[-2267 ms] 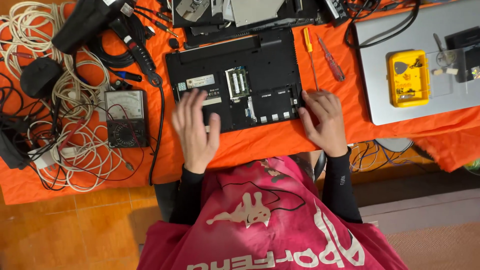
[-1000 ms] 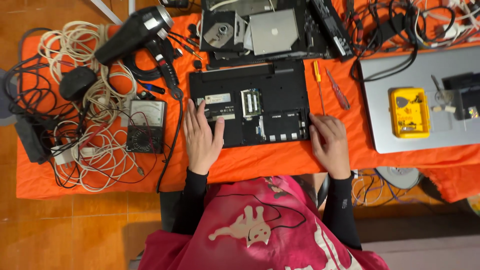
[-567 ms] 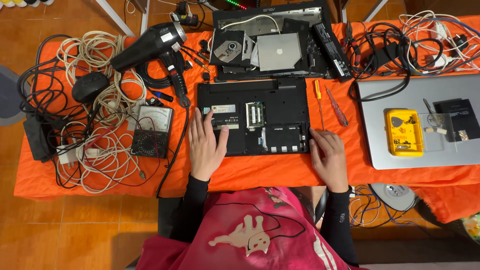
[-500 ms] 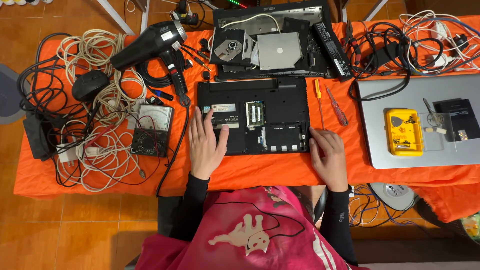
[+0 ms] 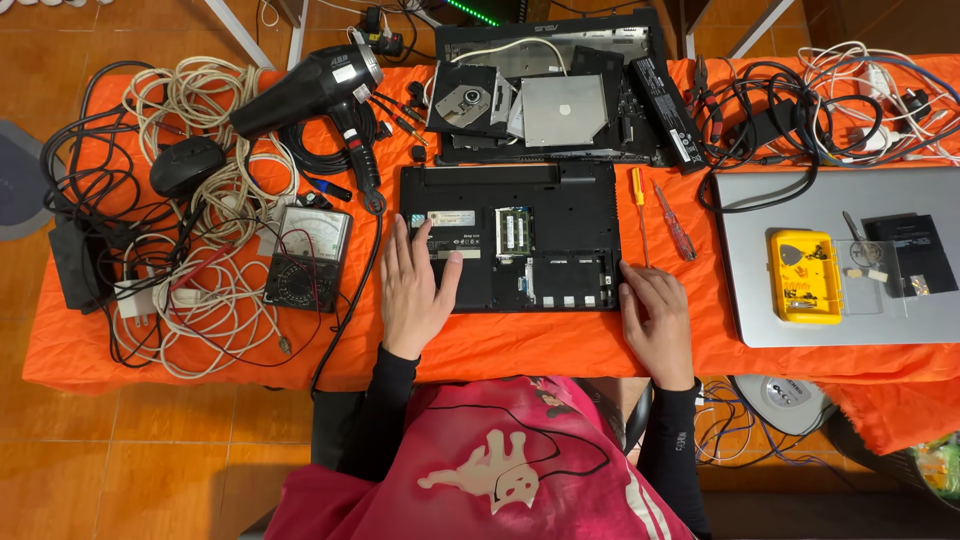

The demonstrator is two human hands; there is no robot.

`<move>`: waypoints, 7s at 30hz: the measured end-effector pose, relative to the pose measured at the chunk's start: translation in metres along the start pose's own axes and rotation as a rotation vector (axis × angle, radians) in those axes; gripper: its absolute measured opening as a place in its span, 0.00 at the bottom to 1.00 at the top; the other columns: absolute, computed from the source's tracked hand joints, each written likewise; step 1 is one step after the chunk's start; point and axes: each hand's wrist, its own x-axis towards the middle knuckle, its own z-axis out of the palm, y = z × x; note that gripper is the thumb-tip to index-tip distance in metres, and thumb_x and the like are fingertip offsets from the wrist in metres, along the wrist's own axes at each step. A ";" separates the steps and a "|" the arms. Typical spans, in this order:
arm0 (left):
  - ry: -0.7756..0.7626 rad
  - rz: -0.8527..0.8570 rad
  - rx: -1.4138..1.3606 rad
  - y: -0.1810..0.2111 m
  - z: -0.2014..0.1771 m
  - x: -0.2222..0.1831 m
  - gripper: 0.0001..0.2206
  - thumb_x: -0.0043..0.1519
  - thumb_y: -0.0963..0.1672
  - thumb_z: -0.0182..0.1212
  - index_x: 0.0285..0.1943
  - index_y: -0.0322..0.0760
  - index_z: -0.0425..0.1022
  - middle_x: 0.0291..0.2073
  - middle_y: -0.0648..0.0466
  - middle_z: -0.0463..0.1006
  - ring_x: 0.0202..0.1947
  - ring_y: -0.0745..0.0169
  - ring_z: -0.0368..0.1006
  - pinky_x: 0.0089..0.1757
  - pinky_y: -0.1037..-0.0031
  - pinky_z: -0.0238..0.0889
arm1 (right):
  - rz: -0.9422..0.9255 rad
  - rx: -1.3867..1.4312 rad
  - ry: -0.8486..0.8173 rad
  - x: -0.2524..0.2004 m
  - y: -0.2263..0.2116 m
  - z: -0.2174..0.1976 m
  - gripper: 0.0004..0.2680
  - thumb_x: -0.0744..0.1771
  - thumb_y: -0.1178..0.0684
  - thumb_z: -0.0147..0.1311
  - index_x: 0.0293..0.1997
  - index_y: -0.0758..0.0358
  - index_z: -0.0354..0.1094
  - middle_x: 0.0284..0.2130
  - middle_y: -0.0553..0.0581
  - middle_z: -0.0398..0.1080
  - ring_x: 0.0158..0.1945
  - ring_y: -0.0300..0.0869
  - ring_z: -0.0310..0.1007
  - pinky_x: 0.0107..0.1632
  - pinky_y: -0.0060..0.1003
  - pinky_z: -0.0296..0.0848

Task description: Repairing or upgrading a laptop by inspecting and working on internal components.

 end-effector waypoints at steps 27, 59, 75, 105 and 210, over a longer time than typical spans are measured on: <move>-0.016 -0.006 -0.005 -0.005 0.003 -0.001 0.30 0.70 0.54 0.48 0.75 0.30 0.58 0.73 0.23 0.51 0.72 0.23 0.51 0.66 0.41 0.44 | 0.009 0.012 0.000 0.001 -0.003 -0.001 0.11 0.68 0.62 0.55 0.57 0.68 0.73 0.45 0.61 0.74 0.53 0.53 0.70 0.59 0.44 0.67; 0.173 -0.126 -0.487 -0.007 -0.003 -0.006 0.25 0.72 0.47 0.51 0.74 0.27 0.57 0.69 0.36 0.65 0.69 0.40 0.63 0.66 0.56 0.54 | -0.002 0.030 -0.077 -0.003 0.003 0.004 0.10 0.71 0.63 0.53 0.59 0.71 0.71 0.50 0.65 0.72 0.58 0.56 0.69 0.62 0.47 0.66; 0.135 0.035 -0.405 -0.004 -0.009 -0.005 0.25 0.74 0.49 0.50 0.75 0.29 0.56 0.69 0.38 0.65 0.69 0.41 0.62 0.67 0.57 0.52 | -0.001 -0.006 -0.046 -0.012 0.010 0.008 0.10 0.73 0.63 0.53 0.61 0.71 0.71 0.52 0.67 0.73 0.57 0.56 0.69 0.63 0.48 0.67; 0.109 0.128 -0.926 0.001 -0.012 0.106 0.15 0.72 0.42 0.52 0.66 0.30 0.67 0.59 0.46 0.76 0.64 0.57 0.70 0.65 0.68 0.58 | -0.252 -0.107 0.060 0.180 0.057 0.083 0.12 0.66 0.54 0.66 0.54 0.59 0.72 0.61 0.60 0.66 0.64 0.55 0.62 0.65 0.49 0.60; 0.092 -0.053 -0.746 -0.024 0.015 0.153 0.11 0.69 0.43 0.59 0.58 0.33 0.74 0.42 0.52 0.83 0.48 0.66 0.78 0.53 0.74 0.67 | 0.265 -0.032 0.194 0.176 0.068 0.104 0.10 0.67 0.48 0.60 0.49 0.61 0.75 0.41 0.55 0.65 0.51 0.46 0.63 0.56 0.43 0.54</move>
